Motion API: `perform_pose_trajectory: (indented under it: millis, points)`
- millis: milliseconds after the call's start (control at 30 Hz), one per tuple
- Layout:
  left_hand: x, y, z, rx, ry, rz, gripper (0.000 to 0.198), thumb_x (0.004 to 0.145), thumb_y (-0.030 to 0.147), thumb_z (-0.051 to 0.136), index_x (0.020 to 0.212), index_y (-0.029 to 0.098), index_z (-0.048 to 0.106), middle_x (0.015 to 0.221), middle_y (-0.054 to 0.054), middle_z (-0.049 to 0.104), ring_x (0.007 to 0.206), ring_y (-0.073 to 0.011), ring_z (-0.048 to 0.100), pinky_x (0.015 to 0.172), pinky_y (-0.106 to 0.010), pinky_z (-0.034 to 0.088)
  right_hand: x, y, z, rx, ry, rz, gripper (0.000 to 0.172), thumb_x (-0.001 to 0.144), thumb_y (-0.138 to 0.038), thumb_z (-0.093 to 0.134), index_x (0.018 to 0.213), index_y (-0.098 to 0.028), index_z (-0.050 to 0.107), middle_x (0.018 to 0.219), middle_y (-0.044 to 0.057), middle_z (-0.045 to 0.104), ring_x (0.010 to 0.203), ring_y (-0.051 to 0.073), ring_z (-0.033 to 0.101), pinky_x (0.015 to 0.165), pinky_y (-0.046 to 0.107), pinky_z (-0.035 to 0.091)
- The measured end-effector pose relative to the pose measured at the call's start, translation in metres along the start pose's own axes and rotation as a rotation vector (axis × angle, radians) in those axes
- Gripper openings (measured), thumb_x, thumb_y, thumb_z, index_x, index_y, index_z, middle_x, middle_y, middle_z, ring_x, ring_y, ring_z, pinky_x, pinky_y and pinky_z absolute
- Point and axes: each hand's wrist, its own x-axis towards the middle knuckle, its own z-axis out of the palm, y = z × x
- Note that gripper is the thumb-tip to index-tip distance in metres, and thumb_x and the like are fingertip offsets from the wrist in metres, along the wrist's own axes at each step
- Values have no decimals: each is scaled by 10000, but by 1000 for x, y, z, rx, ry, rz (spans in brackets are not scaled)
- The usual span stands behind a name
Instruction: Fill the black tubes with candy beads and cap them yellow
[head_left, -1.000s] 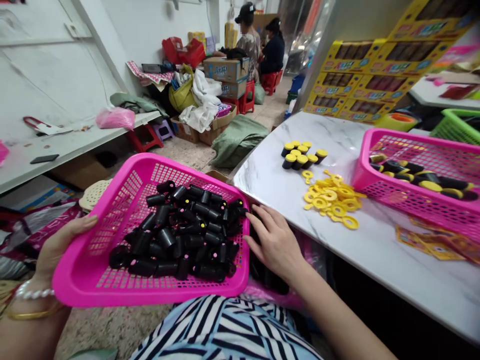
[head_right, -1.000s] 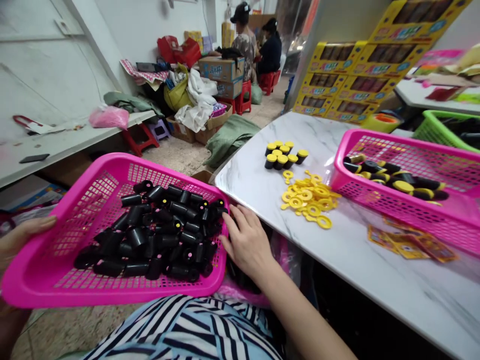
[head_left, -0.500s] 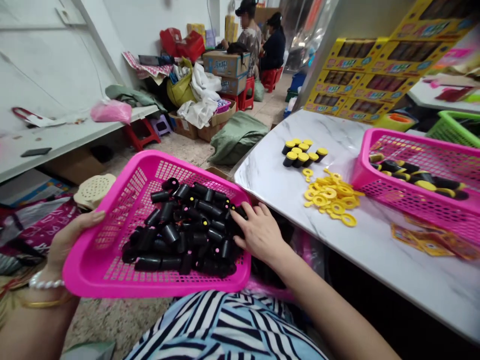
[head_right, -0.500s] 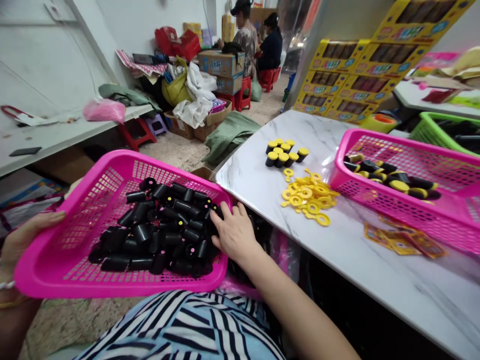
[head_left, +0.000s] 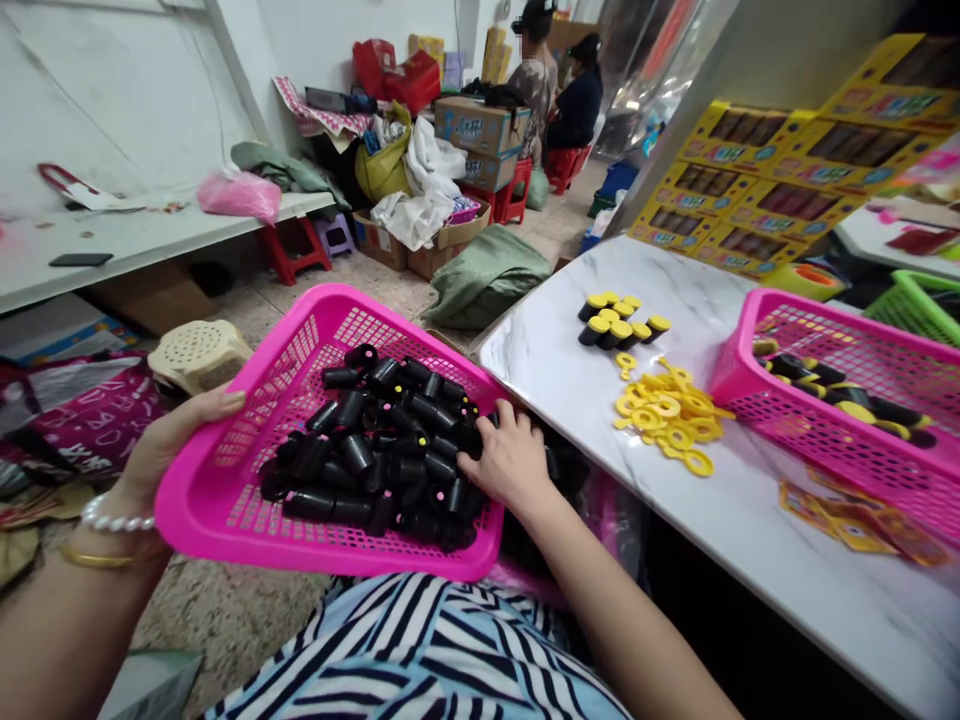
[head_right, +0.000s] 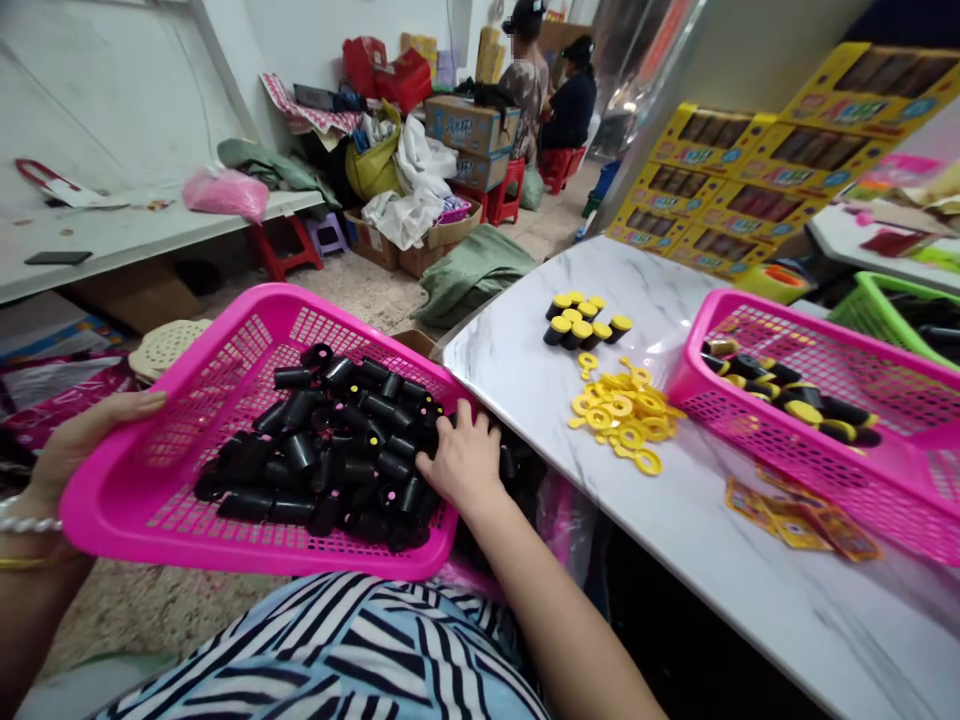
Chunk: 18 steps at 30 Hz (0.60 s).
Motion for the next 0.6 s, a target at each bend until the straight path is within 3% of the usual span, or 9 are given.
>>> perform_pose_trajectory:
  millis: [100, 200, 367, 467, 600]
  points:
    - [2, 0, 3, 25, -50, -18, 551, 562, 145, 691, 1109, 96, 652, 764, -121, 754, 570, -309, 715, 534, -386, 625, -3, 1, 2, 7, -20, -30, 525, 746, -543, 662, 1115, -169, 643, 1392, 181, 424, 1140, 406, 495, 893, 539, 446]
    - [3, -1, 4, 22, -42, -37, 547, 559, 174, 684, 1096, 74, 656, 708, -127, 742, 532, -309, 701, 499, -389, 617, -10, 5, -3, 8, 9, -52, 458, 748, -486, 672, 1071, -164, 635, 1276, 179, 512, 1072, 360, 545, 876, 499, 468]
    - [2, -3, 0, 16, 6, -32, 555, 540, 178, 685, 1086, 84, 653, 587, -71, 701, 515, -280, 693, 513, -365, 622, -29, 26, -13, 11, 291, -16, 342, 822, -411, 613, 1030, -140, 615, 1201, 177, 563, 968, 276, 597, 842, 396, 501]
    - [3, -2, -2, 39, 37, -18, 566, 531, 194, 688, 1089, 110, 650, 614, -60, 709, 584, -294, 712, 533, -380, 630, -43, 39, -8, 4, 384, 18, 334, 861, -387, 582, 1074, -135, 632, 1215, 146, 586, 976, 253, 615, 854, 360, 509]
    - [5, 0, -7, 80, 103, -40, 519, 549, 217, 633, 1060, 131, 660, 721, -66, 740, 773, -342, 734, 608, -445, 640, -63, 53, 3, 4, 383, 63, 337, 905, -359, 545, 1147, -154, 661, 1219, 121, 611, 1004, 241, 622, 904, 356, 502]
